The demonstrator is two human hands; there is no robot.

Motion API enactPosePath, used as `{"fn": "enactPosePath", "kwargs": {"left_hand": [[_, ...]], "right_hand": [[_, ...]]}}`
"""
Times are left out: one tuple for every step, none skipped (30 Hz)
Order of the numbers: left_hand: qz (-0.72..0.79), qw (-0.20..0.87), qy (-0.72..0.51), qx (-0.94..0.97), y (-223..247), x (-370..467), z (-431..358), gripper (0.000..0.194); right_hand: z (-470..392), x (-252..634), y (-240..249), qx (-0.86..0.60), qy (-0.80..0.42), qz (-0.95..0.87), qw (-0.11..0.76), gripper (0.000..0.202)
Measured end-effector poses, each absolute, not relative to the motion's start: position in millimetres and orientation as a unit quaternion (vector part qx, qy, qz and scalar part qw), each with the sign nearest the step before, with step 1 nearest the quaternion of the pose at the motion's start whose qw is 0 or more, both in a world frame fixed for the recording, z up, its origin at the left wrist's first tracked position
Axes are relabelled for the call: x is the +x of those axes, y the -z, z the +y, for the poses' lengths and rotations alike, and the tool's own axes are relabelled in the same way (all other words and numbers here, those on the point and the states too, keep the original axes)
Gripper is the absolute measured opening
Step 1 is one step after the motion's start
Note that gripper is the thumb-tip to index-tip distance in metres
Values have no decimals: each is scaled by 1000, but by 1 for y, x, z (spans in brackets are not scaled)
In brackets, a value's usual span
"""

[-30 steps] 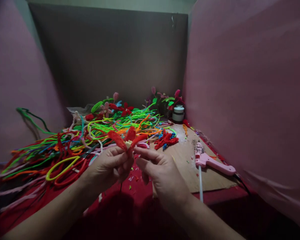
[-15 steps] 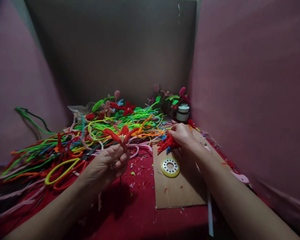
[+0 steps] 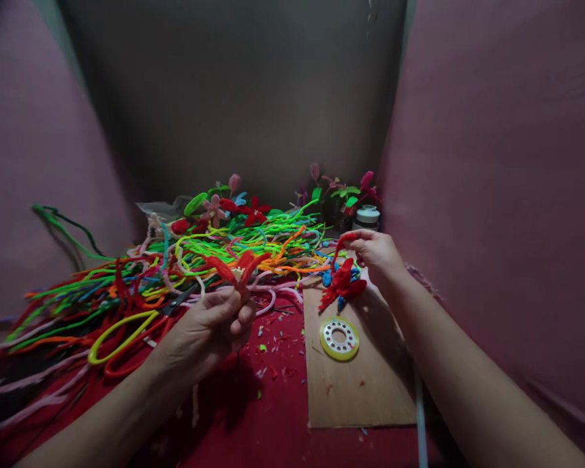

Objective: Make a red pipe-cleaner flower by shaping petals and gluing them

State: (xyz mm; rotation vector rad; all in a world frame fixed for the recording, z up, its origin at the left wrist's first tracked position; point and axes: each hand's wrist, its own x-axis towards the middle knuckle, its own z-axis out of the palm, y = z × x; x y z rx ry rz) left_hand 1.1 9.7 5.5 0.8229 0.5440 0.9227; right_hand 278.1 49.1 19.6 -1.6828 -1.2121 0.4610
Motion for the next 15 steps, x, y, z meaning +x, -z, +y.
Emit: {"fn": "enactPosePath", "kwargs": {"left_hand": [[251, 782, -432, 374, -5, 2, 10, 21], [251, 782, -436, 367, -5, 3, 9, 20], [254, 782, -440, 361, -5, 4, 9, 18], [259, 781, -442, 356, -4, 5, 8, 17], [265, 780, -444, 352, -3, 6, 7, 15], [269, 781, -445, 347, -3, 8, 6, 14], [270, 782, -445, 342, -3, 9, 4, 14], [267, 786, -443, 340, -3, 10, 2, 14], [262, 789, -440, 339, -3, 11, 1, 14], [258, 793, -434, 340, -3, 12, -1, 13], [254, 799, -425, 343, -3, 13, -3, 13], [251, 805, -411, 348, -3, 13, -4, 12], [248, 811, -395, 354, -4, 13, -6, 13], [243, 816, -380, 363, -4, 13, -7, 14], [236, 818, -368, 373, -4, 13, -8, 15]], "right_hand": [[43, 278, -23, -657, -231, -494, 521, 22], [36, 276, -27, -604, -293, -482, 563, 20], [28, 273, -30, -546, -361, -467, 594, 17], [20, 269, -33, -492, -420, -451, 615, 16], [12, 265, -35, -452, -464, -441, 621, 17], [3, 260, -36, -424, -499, -441, 614, 19], [-4, 254, -37, -402, -529, -446, 600, 22], [-11, 248, -38, -382, -554, -455, 583, 24], [-17, 243, -37, -365, -578, -466, 562, 23], [-22, 238, -36, -352, -594, -474, 547, 19], [-26, 233, -35, -341, -602, -476, 543, 13], [-28, 228, -32, -333, -609, -475, 541, 9], [-29, 225, -29, -327, -613, -472, 542, 7], [-29, 221, -27, -324, -618, -469, 541, 8], [-29, 218, -24, -324, -626, -465, 536, 10]]}}
